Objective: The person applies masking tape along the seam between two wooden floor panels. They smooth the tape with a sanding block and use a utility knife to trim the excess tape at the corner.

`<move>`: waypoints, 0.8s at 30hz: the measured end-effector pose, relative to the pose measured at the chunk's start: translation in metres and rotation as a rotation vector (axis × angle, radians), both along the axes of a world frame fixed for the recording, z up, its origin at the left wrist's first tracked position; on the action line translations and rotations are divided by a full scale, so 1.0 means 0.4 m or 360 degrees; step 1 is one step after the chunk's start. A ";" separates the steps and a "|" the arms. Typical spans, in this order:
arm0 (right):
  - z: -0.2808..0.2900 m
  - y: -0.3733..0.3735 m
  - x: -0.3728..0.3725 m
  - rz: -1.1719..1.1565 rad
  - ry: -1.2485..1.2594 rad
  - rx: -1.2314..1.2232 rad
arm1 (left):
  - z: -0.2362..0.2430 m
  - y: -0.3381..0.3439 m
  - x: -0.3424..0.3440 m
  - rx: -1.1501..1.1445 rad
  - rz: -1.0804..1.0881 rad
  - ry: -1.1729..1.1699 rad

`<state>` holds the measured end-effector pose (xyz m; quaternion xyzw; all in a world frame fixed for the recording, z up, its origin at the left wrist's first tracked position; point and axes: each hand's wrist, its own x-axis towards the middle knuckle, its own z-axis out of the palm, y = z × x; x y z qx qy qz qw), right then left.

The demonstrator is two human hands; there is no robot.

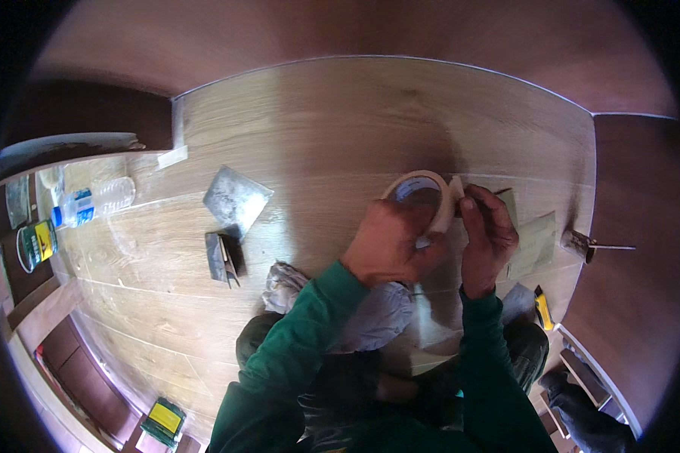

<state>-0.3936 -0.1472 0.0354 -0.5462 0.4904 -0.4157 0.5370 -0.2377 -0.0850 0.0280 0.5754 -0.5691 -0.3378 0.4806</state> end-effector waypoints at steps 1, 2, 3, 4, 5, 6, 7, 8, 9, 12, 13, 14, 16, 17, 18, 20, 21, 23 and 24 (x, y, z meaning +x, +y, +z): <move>0.003 -0.002 0.000 0.0034 0.0028 -0.0019 | 0.002 -0.001 0.002 0.0061 -0.0028 -0.0013; 0.005 -0.004 -0.001 0.0066 0.0057 -0.0039 | 0.008 -0.002 0.005 0.0061 -0.0026 -0.0003; 0.007 -0.005 0.001 0.0097 0.0086 -0.0060 | 0.016 -0.004 0.010 0.0060 -0.0026 0.0007; 0.010 -0.005 0.007 0.0095 0.0088 -0.0062 | 0.022 -0.004 0.014 0.0060 -0.0022 0.0015; 0.014 -0.004 0.014 0.0092 0.0090 -0.0065 | 0.022 -0.003 0.016 0.0058 -0.0015 -0.0001; 0.016 -0.003 0.019 0.0087 0.0093 -0.0067 | 0.018 -0.002 0.018 0.0056 -0.0010 -0.0015; 0.016 -0.002 0.017 0.0093 0.0114 -0.0059 | 0.015 -0.003 0.017 0.0048 -0.0008 -0.0023; 0.014 -0.002 0.014 0.0096 0.0135 -0.0052 | 0.013 -0.004 0.017 0.0030 0.0011 -0.0016; 0.012 -0.001 0.014 0.0100 0.0156 -0.0044 | 0.012 -0.004 0.017 0.0011 0.0030 -0.0010; 0.005 -0.004 0.017 0.0011 0.0006 0.0046 | 0.015 -0.007 0.018 0.0079 -0.0006 0.0012; 0.009 -0.002 0.020 0.0026 -0.0004 0.0018 | 0.013 -0.007 0.017 0.0126 -0.0032 0.0022; 0.016 0.001 0.028 0.0041 -0.0014 -0.0009 | 0.010 -0.008 0.015 0.0101 -0.0023 0.0024; 0.017 0.003 0.033 0.0064 -0.0001 -0.0018 | 0.004 -0.007 0.013 0.0056 -0.0001 0.0020; 0.012 0.003 0.035 0.0074 0.0022 -0.0001 | -0.001 -0.004 0.014 0.0044 0.0005 -0.0010; 0.006 0.004 0.036 0.0083 0.0045 0.0018 | -0.007 -0.002 0.015 0.0033 0.0012 -0.0040; -0.006 -0.006 0.025 0.0054 0.0228 -0.0072 | 0.000 -0.010 0.012 0.0001 0.0011 -0.0032; -0.012 -0.010 0.021 0.0039 0.0318 -0.0115 | 0.007 -0.010 0.013 -0.0009 0.0012 -0.0006; -0.018 -0.015 0.018 -0.0002 0.0273 -0.0044 | 0.007 -0.009 0.012 -0.0009 -0.0009 0.0026; -0.021 -0.016 0.021 -0.0026 0.0249 -0.0007 | 0.000 -0.005 0.016 0.0004 -0.0029 0.0026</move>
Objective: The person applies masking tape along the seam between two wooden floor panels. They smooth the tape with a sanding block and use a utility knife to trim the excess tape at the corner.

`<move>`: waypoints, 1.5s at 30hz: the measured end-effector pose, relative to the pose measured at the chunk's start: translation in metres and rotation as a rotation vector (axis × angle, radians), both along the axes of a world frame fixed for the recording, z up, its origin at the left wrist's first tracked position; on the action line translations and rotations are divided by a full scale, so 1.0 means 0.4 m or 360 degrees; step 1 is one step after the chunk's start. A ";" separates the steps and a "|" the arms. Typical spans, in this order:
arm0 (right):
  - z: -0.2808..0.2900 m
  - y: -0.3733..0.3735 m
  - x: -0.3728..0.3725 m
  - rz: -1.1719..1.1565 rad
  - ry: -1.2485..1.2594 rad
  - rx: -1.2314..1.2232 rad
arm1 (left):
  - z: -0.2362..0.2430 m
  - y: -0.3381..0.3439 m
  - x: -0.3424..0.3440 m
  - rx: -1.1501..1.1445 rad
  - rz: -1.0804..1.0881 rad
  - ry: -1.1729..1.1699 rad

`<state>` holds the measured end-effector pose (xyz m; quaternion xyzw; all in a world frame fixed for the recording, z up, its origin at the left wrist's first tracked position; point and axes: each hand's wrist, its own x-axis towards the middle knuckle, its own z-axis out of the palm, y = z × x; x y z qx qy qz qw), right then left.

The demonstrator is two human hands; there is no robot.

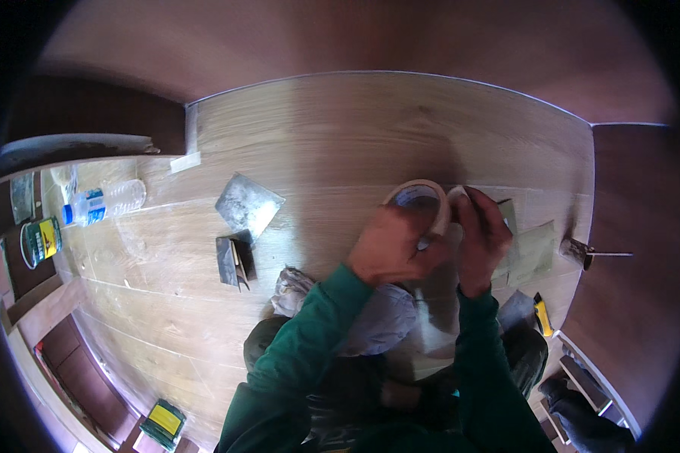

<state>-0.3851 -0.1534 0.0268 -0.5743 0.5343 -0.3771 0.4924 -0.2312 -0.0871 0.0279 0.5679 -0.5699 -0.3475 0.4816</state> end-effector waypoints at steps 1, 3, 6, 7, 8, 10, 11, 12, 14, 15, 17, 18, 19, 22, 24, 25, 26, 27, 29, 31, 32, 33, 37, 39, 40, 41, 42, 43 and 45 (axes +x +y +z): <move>-0.004 -0.003 -0.003 -0.0004 -0.0037 -0.0005 | -0.004 -0.003 -0.001 -0.0001 -0.0035 0.0013; -0.018 -0.001 -0.004 -0.0010 -0.0104 -0.0014 | -0.011 0.004 0.004 -0.0021 0.0007 -0.0087; -0.012 -0.005 0.000 -0.0023 -0.0193 0.0128 | -0.004 0.008 0.012 0.0058 0.0036 -0.0063; -0.006 -0.015 -0.005 -0.0030 -0.0227 0.0149 | 0.006 0.000 0.015 0.0090 0.0028 -0.0029; 0.002 -0.027 -0.008 -0.0083 -0.0260 0.0158 | 0.015 -0.002 0.022 -0.0029 0.0082 -0.0120; 0.016 -0.059 -0.022 -0.0128 -0.0191 0.0237 | 0.030 0.003 0.042 -0.0088 0.0207 -0.0193; 0.024 -0.076 -0.031 -0.0155 -0.0156 0.0277 | 0.036 0.008 0.057 -0.0023 0.0272 -0.0180; 0.040 -0.094 -0.032 -0.0143 -0.0095 0.0253 | 0.043 0.010 0.075 -0.0075 0.0280 -0.0218; 0.063 -0.139 -0.058 -0.0137 0.0043 0.0211 | 0.014 0.019 0.126 -0.0250 0.0246 -0.0387; 0.067 -0.178 -0.077 -0.0232 -0.0013 0.0099 | 0.013 0.043 0.172 -0.0363 0.0248 -0.0569; 0.033 -0.300 -0.155 -0.0455 -0.0130 -0.0120 | 0.075 0.058 0.212 -0.0175 0.0448 -0.0552; 0.012 -0.373 -0.193 -0.0621 -0.0212 -0.0132 | 0.059 0.084 0.267 -0.0273 0.0589 -0.0604; -0.021 -0.457 -0.242 -0.0780 -0.0272 -0.0159 | 0.028 0.110 0.306 -0.0375 0.0740 -0.0623; -0.153 -0.733 -0.507 -0.1092 0.0190 -0.0334 | 0.058 0.110 0.317 0.0073 0.0714 -0.0455; -0.196 -0.822 -0.599 -0.1170 0.0565 -0.0394 | 0.046 0.081 0.309 0.0050 0.0516 -0.0402; -0.207 -0.838 -0.613 -0.1192 0.0760 -0.0395 | 0.043 0.066 0.289 0.0093 0.0642 -0.0483; -0.216 -0.821 -0.565 -0.1172 0.0962 -0.0337 | 0.051 0.060 0.276 0.0148 0.0778 -0.0602; -0.216 -0.807 -0.524 -0.1149 0.1170 -0.0284 | 0.050 0.050 0.263 0.0196 0.0909 -0.0713; -0.191 -0.773 -0.405 -0.1213 0.1285 -0.0161 | 0.024 0.049 0.271 -0.0048 0.1044 -0.0898; -0.173 -0.795 -0.400 -0.1226 0.1307 -0.0096 | -0.003 0.017 0.246 -0.0328 0.1035 -0.1051; -0.153 -0.793 -0.380 -0.1243 0.1296 -0.0003 | -0.011 0.003 0.239 -0.0386 0.0974 -0.1070; -0.135 -0.791 -0.357 -0.1254 0.1279 0.0096 | -0.035 -0.004 0.231 -0.0429 0.0992 -0.0999; -0.152 -0.858 -0.412 -0.1455 0.1326 0.0050 | -0.109 -0.097 0.204 -0.0669 0.0947 -0.1196; -0.163 -0.878 -0.429 -0.1451 0.1373 -0.0040 | -0.141 -0.127 0.201 -0.0736 0.0963 -0.1278; -0.169 -0.881 -0.421 -0.1439 0.1383 -0.0074 | -0.161 -0.125 0.212 -0.0688 0.0947 -0.1284; -0.166 -0.883 -0.413 -0.1434 0.1353 -0.0073 | -0.167 -0.128 0.215 -0.0634 0.0937 -0.1286; -0.162 -0.884 -0.407 -0.1431 0.1324 -0.0073 | -0.175 -0.137 0.211 -0.0665 0.0932 -0.1336; -0.161 -0.886 -0.404 -0.1427 0.1302 -0.0078 | -0.190 -0.150 0.218 -0.0785 0.0930 -0.1419; -0.164 -0.886 -0.398 -0.1412 0.1339 -0.0119 | -0.215 -0.182 0.231 -0.1029 0.0919 -0.1564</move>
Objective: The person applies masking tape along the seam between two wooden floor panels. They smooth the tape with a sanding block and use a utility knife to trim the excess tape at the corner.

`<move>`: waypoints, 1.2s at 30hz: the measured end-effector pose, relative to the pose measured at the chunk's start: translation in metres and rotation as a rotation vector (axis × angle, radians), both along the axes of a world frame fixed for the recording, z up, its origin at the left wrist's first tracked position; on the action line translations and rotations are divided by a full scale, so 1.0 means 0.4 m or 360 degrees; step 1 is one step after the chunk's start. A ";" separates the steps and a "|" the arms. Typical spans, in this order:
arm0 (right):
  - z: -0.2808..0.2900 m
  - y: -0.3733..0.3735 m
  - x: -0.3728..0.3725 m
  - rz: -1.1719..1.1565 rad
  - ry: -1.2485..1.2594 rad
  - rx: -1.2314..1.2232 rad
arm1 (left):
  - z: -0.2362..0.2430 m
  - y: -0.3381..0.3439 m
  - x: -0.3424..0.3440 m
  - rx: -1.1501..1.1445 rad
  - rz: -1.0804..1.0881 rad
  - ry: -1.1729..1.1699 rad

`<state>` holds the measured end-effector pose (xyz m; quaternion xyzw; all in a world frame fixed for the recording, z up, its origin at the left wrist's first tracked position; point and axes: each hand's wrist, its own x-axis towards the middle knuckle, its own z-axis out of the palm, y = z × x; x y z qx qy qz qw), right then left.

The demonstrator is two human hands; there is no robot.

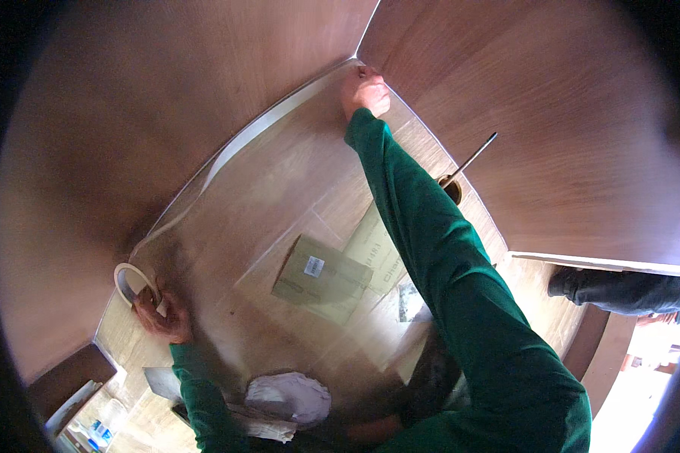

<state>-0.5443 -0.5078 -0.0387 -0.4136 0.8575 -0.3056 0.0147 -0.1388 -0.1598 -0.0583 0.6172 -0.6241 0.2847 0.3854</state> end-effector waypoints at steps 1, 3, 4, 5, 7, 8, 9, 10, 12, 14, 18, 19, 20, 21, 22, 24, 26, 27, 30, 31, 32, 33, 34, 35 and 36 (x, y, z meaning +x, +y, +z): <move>-0.002 0.000 0.000 0.0008 0.0029 -0.0007 | -0.005 -0.012 -0.001 0.0041 0.0081 -0.0002; 0.000 0.001 0.003 0.0027 0.0008 0.0014 | -0.002 -0.024 -0.005 0.0015 0.0075 0.0016; 0.006 -0.001 0.004 0.0041 0.0011 0.0021 | -0.002 -0.031 -0.010 -0.0002 0.0076 0.0038; 0.005 -0.001 0.007 0.0024 -0.0019 0.0068 | 0.000 -0.029 -0.012 0.0033 0.0139 0.0112; -0.001 -0.007 0.002 -0.0011 -0.0070 0.0155 | 0.001 -0.030 -0.015 0.0096 0.0261 0.0269; -0.009 -0.012 -0.005 -0.0051 -0.0057 0.0107 | 0.001 -0.033 -0.017 0.0075 0.0246 0.0286; -0.017 -0.014 -0.010 -0.0091 -0.0045 0.0059 | 0.004 -0.036 -0.018 0.0055 0.0230 0.0302; -0.023 -0.022 -0.025 -0.0135 -0.0019 0.0002 | 0.002 -0.044 -0.023 0.0027 0.0209 0.0332; -0.038 -0.015 -0.033 -0.0079 0.0049 0.0020 | 0.033 -0.041 -0.033 0.0116 0.0174 0.0362; -0.024 -0.023 -0.023 -0.0079 0.0032 0.0036 | 0.069 -0.040 -0.025 0.0109 0.0103 0.0331; -0.010 -0.040 -0.020 -0.0127 -0.0032 0.0109 | 0.066 -0.018 0.010 0.0153 -0.0046 0.0350; -0.007 -0.044 -0.025 -0.0123 -0.0009 0.0120 | 0.063 -0.017 0.017 0.0209 -0.0071 0.0409; -0.011 -0.042 -0.023 -0.0134 0.0019 0.0115 | 0.066 -0.015 0.022 0.0197 -0.0091 0.0386; -0.016 -0.040 -0.021 -0.0144 0.0046 0.0111 | 0.073 -0.011 0.023 0.0184 -0.0110 0.0362; -0.020 -0.039 -0.024 -0.0156 0.0076 0.0107 | 0.080 -0.011 0.023 0.0173 -0.0131 0.0340; -0.022 -0.046 -0.033 -0.0106 0.0104 0.0110 | 0.086 -0.017 0.028 0.0106 -0.0188 0.0311; -0.027 -0.046 -0.035 -0.0066 0.0099 0.0089 | 0.083 -0.014 0.033 0.0106 -0.0222 0.0287; -0.027 -0.048 -0.035 -0.0046 0.0085 0.0056 | 0.079 -0.012 0.037 0.0129 -0.0224 0.0281; -0.026 -0.047 -0.019 0.0002 0.0099 0.0061 | 0.077 -0.005 0.037 0.0151 -0.0203 0.0336; -0.026 -0.052 -0.025 0.0015 0.0123 0.0074 | 0.076 -0.008 0.027 0.0144 -0.0193 0.0376; -0.025 -0.060 -0.029 -0.0042 0.0114 0.0091 | 0.079 -0.011 0.022 0.0152 -0.0214 0.0383; -0.021 -0.072 -0.033 -0.0100 0.0106 0.0107 | 0.085 -0.013 0.018 0.0160 -0.0234 0.0391; -0.021 -0.080 -0.036 -0.0159 0.0095 0.0128 | 0.089 -0.014 0.017 0.0173 -0.0255 0.0397; -0.024 -0.083 -0.040 -0.0219 0.0086 0.0148 | 0.087 -0.015 0.016 0.0166 -0.0254 0.0408; -0.030 -0.081 -0.045 -0.0186 0.0068 0.0088 | 0.085 -0.017 0.014 0.0158 -0.0254 0.0419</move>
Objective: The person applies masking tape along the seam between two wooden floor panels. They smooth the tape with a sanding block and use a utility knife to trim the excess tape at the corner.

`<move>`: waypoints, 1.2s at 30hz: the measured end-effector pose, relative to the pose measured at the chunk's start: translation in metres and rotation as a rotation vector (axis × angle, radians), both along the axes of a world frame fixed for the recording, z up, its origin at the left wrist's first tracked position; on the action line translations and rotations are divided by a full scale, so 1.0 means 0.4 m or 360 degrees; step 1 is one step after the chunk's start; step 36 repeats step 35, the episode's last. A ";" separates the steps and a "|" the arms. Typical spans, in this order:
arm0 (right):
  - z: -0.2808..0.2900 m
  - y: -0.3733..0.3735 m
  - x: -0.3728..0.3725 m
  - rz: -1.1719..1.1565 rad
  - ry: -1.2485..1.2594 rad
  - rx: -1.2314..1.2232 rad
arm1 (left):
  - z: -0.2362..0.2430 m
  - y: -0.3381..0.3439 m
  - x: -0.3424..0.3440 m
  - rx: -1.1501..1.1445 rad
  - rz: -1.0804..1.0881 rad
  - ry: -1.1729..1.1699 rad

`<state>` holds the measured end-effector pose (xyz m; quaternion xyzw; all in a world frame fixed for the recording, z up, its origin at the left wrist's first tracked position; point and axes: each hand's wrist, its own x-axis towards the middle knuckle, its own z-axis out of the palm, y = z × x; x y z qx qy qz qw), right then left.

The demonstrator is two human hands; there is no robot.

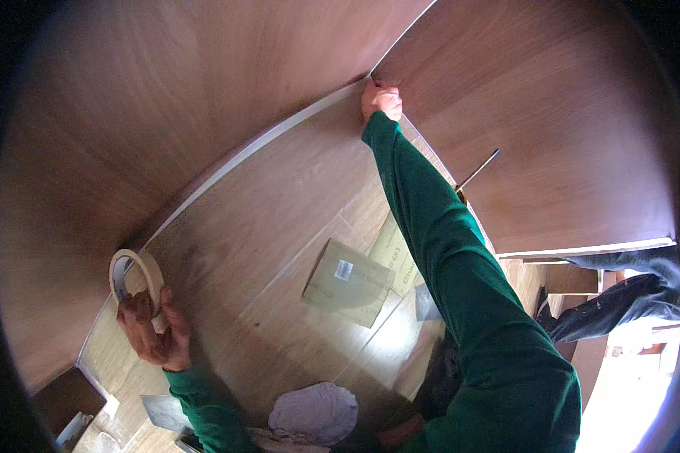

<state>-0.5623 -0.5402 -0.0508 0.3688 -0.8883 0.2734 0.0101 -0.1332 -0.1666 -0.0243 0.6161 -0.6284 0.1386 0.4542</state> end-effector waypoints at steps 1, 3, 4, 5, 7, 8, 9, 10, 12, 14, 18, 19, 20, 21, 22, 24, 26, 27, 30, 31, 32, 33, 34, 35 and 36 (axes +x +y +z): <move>-0.002 0.002 0.004 0.0037 -0.0021 -0.0064 | -0.001 -0.001 0.001 -0.0010 0.0005 0.0007; -0.002 0.005 0.006 0.0068 -0.0050 -0.0120 | -0.001 0.000 0.002 -0.0016 -0.0003 0.0013; 0.003 0.005 0.013 0.0066 -0.0062 -0.0112 | -0.001 0.001 0.004 -0.0019 -0.0003 0.0014; 0.007 0.005 0.020 0.0064 -0.0074 -0.0104 | -0.002 0.002 0.006 -0.0027 -0.0002 -0.0001; 0.013 0.006 0.029 0.0028 -0.0116 -0.0067 | -0.004 0.003 0.010 -0.0044 0.0000 -0.0027; 0.014 0.005 0.031 0.0010 -0.0136 -0.0049 | -0.003 0.004 0.009 -0.0041 0.0025 -0.0035; 0.014 0.006 0.035 0.0033 -0.0153 -0.0061 | -0.001 0.006 0.008 -0.0037 0.0051 -0.0046; 0.008 0.001 0.017 0.0047 -0.0160 -0.0077 | -0.002 0.005 0.002 -0.0036 0.0068 -0.0045; -0.001 -0.013 -0.013 0.0033 -0.0090 -0.0080 | -0.004 -0.001 -0.010 -0.0042 0.0074 -0.0050; -0.008 -0.023 -0.016 -0.0017 0.0046 -0.0044 | -0.001 -0.003 -0.016 -0.0033 0.0069 -0.0042; 0.002 -0.003 0.029 0.0028 -0.0137 -0.0047 | 0.012 0.004 -0.004 -0.0023 0.0055 -0.0073; 0.000 -0.004 0.019 0.0029 -0.0132 -0.0071 | 0.012 0.002 -0.008 -0.0034 0.0047 -0.0086; -0.002 -0.005 0.011 0.0031 -0.0129 -0.0094 | 0.013 -0.001 -0.012 -0.0035 0.0058 -0.0066; -0.004 -0.009 0.004 0.0036 -0.0082 -0.0138 | 0.013 -0.003 -0.017 -0.0036 0.0069 -0.0046; -0.007 -0.012 0.002 0.0043 -0.0037 -0.0178 | 0.012 -0.003 -0.019 -0.0034 0.0082 -0.0026; -0.011 -0.016 -0.004 0.0053 0.0048 -0.0206 | 0.009 -0.002 -0.022 -0.0017 0.0107 -0.0018; -0.009 -0.020 -0.014 0.0060 0.0128 -0.0184 | 0.001 -0.004 -0.023 -0.0043 0.0099 -0.0017; -0.012 -0.009 -0.004 0.0071 0.0058 -0.0168 | -0.009 -0.005 -0.015 -0.0063 0.0083 -0.0037; 0.002 0.009 0.028 0.0117 -0.0092 -0.0142 | 0.002 0.003 -0.007 -0.0029 0.0079 -0.0032; 0.005 0.006 0.019 0.0130 -0.0093 -0.0132 | 0.005 0.004 -0.012 -0.0002 0.0076 -0.0007; 0.008 0.002 0.011 0.0144 -0.0096 -0.0123 | 0.005 0.004 -0.015 0.0026 0.0093 0.0000; 0.009 -0.001 0.004 0.0137 -0.0086 -0.0100 | 0.004 0.005 -0.018 0.0055 0.0110 0.0005; 0.010 -0.002 0.005 0.0134 -0.0083 -0.0076 | 0.002 0.008 -0.017 0.0086 0.0130 0.0005; 0.010 -0.004 0.007 0.0130 -0.0079 -0.0051 | 0.001 0.009 -0.018 0.0087 0.0131 0.0007; 0.010 -0.004 0.007 0.0130 -0.0079 -0.0051 | 0.001 0.009 -0.018 0.0087 0.0131 0.0007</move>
